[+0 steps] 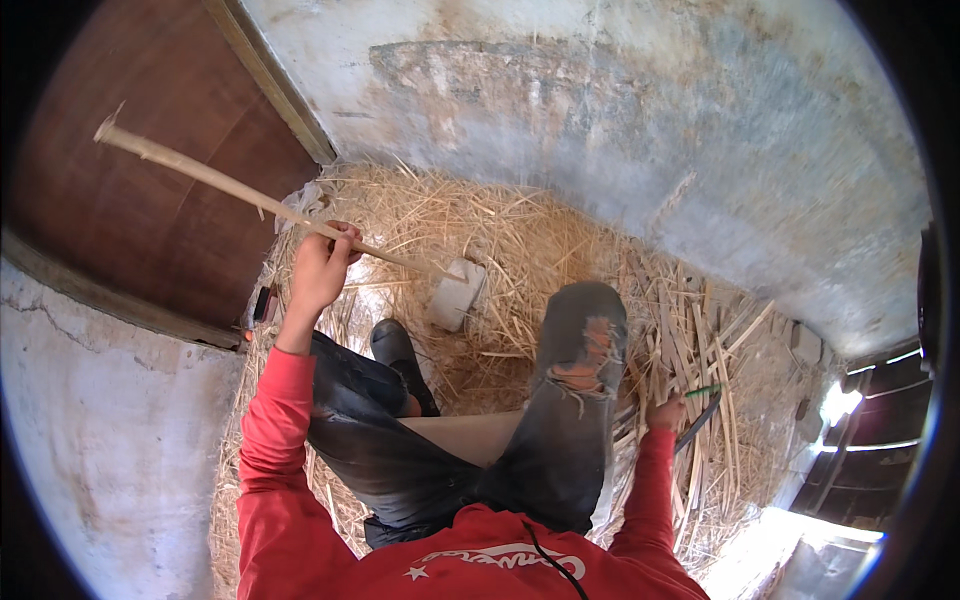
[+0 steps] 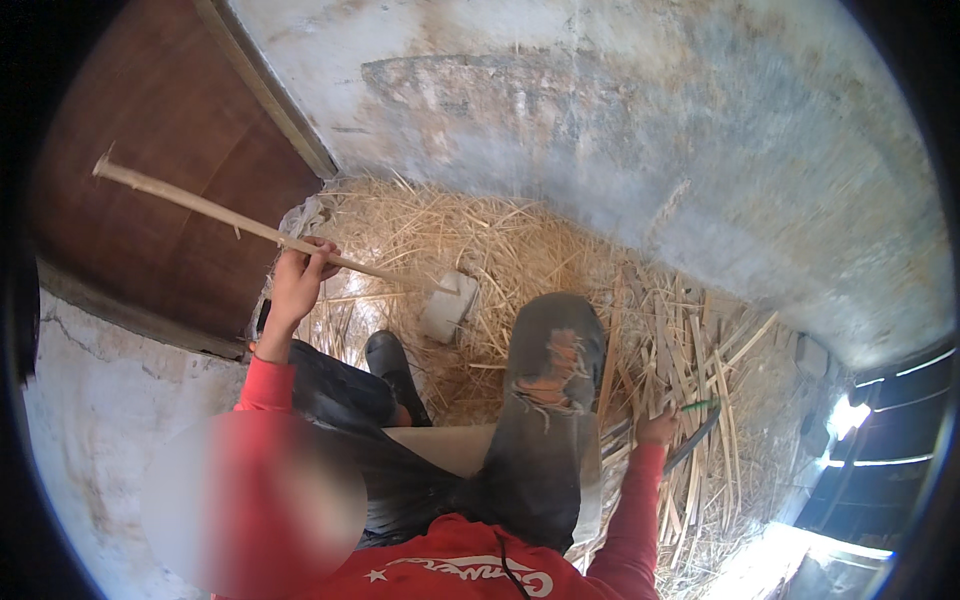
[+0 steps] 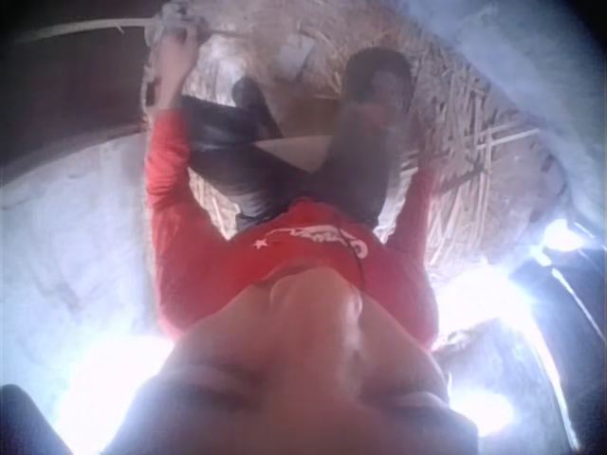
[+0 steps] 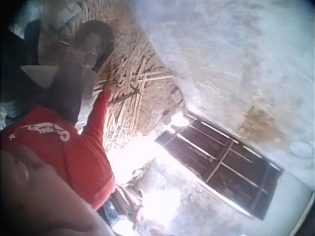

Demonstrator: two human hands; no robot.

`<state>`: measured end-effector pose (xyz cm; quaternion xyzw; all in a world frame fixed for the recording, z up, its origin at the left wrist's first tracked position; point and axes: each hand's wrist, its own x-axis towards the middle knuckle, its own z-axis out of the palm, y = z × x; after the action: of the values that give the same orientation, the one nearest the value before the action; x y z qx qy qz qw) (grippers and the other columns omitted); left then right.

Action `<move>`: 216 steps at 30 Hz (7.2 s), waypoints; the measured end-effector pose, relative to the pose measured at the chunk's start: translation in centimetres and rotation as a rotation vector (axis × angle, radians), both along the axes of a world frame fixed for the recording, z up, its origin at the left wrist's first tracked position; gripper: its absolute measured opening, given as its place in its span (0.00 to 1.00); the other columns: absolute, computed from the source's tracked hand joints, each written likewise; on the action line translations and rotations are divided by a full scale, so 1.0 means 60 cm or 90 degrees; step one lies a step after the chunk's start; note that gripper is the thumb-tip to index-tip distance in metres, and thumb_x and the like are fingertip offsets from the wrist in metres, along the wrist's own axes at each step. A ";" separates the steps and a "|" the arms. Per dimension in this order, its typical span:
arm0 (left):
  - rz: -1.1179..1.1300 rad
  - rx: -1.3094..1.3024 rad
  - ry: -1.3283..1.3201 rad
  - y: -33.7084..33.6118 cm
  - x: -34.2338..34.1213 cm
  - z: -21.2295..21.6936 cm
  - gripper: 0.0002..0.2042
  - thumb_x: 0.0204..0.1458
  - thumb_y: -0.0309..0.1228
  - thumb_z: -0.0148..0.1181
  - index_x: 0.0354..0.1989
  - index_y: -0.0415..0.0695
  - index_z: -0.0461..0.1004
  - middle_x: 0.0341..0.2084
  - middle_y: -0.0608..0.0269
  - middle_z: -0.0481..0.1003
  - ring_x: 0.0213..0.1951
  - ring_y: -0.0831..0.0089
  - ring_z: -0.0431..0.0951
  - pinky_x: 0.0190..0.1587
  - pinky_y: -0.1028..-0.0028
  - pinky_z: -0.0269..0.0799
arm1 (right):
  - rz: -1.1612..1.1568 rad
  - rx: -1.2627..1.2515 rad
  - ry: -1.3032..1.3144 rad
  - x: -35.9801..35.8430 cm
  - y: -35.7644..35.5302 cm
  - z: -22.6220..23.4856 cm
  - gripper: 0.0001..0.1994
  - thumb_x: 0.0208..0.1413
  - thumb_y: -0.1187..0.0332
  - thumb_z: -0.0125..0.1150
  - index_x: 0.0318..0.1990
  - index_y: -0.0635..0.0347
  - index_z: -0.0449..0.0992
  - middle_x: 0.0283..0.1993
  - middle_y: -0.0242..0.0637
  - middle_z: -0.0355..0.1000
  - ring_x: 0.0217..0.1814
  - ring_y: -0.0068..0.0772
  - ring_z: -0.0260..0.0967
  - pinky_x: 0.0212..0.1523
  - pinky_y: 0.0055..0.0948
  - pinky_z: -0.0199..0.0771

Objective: The person shaves the outer surface of a bamboo stick using a small green knife and occasionally a machete while sitting down.

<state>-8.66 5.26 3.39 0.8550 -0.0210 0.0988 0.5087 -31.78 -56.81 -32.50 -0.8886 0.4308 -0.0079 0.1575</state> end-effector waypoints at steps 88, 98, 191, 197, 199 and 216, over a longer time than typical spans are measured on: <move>-0.119 0.013 -0.020 -0.005 0.119 -0.031 0.11 0.67 0.33 0.55 0.42 0.36 0.74 0.30 0.55 0.82 0.32 0.66 0.84 0.36 0.68 0.78 | 0.416 0.549 -0.273 0.227 0.647 0.262 0.15 0.71 0.56 0.52 0.49 0.58 0.72 0.24 0.31 0.66 0.22 0.23 0.64 0.22 0.28 0.63; -0.084 -0.010 0.029 0.005 0.136 -0.021 0.09 0.69 0.31 0.51 0.45 0.36 0.70 0.36 0.57 0.82 0.41 0.71 0.83 0.44 0.71 0.82 | 0.549 0.314 -0.361 0.226 0.669 0.155 0.19 0.71 0.57 0.49 0.58 0.63 0.69 0.25 0.36 0.69 0.22 0.35 0.68 0.26 0.40 0.70; -0.150 0.040 -0.062 -0.014 0.115 -0.014 0.05 0.70 0.27 0.48 0.43 0.37 0.67 0.33 0.57 0.80 0.34 0.76 0.77 0.37 0.74 0.74 | 0.321 0.460 -0.323 0.289 0.637 0.157 0.21 0.74 0.54 0.42 0.42 0.65 0.73 0.30 0.45 0.70 0.31 0.46 0.69 0.37 0.43 0.71; -0.135 0.044 -0.062 -0.001 0.110 -0.022 0.06 0.70 0.28 0.48 0.44 0.37 0.66 0.33 0.57 0.80 0.33 0.74 0.77 0.37 0.72 0.74 | 0.265 0.656 -0.541 0.272 0.666 0.296 0.18 0.73 0.56 0.42 0.52 0.62 0.70 0.28 0.47 0.74 0.27 0.51 0.74 0.34 0.44 0.73; -0.137 0.023 -0.052 -0.007 0.111 -0.017 0.06 0.70 0.28 0.48 0.44 0.37 0.66 0.33 0.56 0.80 0.33 0.73 0.78 0.38 0.72 0.75 | 0.300 0.617 -0.515 0.257 0.683 0.232 0.19 0.73 0.56 0.41 0.53 0.63 0.70 0.32 0.52 0.76 0.32 0.57 0.76 0.38 0.47 0.74; -0.150 -0.023 0.011 0.030 0.110 -0.032 0.06 0.70 0.28 0.47 0.46 0.38 0.65 0.39 0.55 0.80 0.43 0.69 0.82 0.46 0.71 0.80 | 0.371 0.473 -0.188 0.218 0.716 0.127 0.19 0.71 0.53 0.45 0.48 0.62 0.72 0.37 0.64 0.75 0.43 0.70 0.72 0.44 0.58 0.72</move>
<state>-2.03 7.05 1.47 0.8379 -0.1153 0.0311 0.5326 -18.73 -13.83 -24.90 -0.8452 0.1115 0.0646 0.5187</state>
